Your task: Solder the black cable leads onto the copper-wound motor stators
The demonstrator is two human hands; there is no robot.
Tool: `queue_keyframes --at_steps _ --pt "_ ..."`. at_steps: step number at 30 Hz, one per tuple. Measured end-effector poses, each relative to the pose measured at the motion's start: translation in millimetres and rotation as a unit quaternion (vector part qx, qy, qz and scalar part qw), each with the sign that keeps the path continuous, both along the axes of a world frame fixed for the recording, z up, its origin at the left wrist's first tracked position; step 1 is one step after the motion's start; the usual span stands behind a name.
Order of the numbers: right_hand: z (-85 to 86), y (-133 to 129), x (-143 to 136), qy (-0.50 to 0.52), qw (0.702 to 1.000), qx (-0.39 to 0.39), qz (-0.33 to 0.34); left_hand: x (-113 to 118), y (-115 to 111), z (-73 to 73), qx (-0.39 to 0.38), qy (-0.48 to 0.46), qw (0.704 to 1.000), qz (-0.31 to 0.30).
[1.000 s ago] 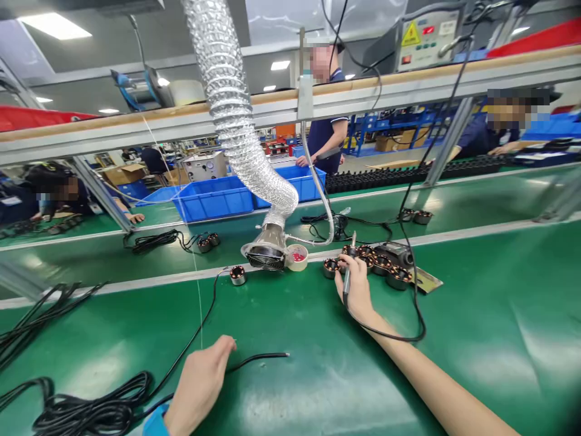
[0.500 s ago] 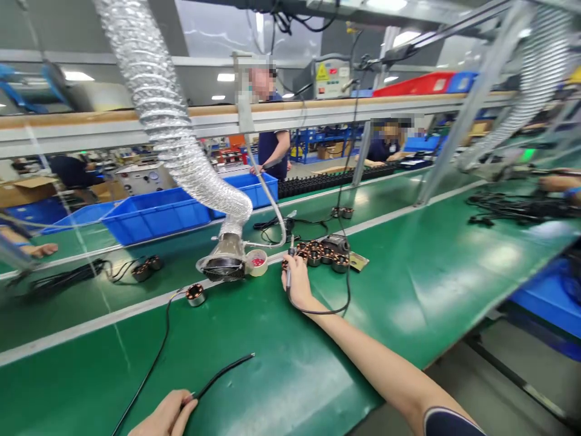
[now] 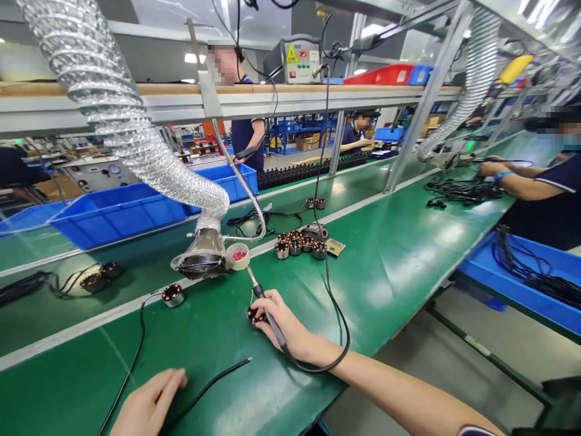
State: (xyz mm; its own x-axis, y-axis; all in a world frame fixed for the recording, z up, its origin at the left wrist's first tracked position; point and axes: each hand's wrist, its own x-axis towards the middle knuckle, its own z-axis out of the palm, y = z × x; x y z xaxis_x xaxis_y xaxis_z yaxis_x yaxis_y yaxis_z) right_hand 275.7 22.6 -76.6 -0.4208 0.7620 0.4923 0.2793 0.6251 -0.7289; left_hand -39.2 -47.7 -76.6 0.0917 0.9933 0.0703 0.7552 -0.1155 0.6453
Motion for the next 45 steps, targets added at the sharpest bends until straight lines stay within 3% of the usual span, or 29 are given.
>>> queue_keyframes --at_steps 3,6,12,17,22,25,34,41,45 --pt "9.1 -8.6 -11.9 0.007 0.993 -0.031 0.111 14.1 22.8 27.6 -0.05 -0.027 0.998 0.028" --pt "14.8 -7.6 -22.9 -0.01 0.992 -0.01 0.126 29.3 46.0 40.5 -0.06 -0.084 0.994 0.041" --pt "10.0 -9.1 -37.4 -0.023 0.998 0.038 -0.043 52.5 73.5 28.8 -0.064 -0.209 0.975 0.045" --pt "3.0 -12.4 -52.9 -0.049 0.995 0.003 -0.09 60.4 76.4 24.1 -0.13 -0.291 0.947 0.026" --pt "5.2 -5.6 -58.9 -0.058 0.997 0.002 -0.057 49.1 72.0 25.8 -0.198 -0.392 0.898 0.034" --pt "8.1 0.9 -59.5 -0.05 0.998 0.01 -0.026 45.5 70.9 24.0 -0.191 -0.381 0.902 0.065" --pt "2.7 21.2 -62.5 -0.012 0.999 -0.015 0.029 38.4 72.1 21.1 -0.189 -0.341 0.917 0.081" --pt "-4.2 21.8 -61.6 0.016 0.999 -0.015 0.032 43.2 67.9 25.2 -0.222 -0.387 0.895 -0.007" --pt "-5.3 22.7 -60.7 0.014 0.999 -0.013 0.044 55.2 64.9 25.8 -0.217 -0.407 0.887 -0.012"
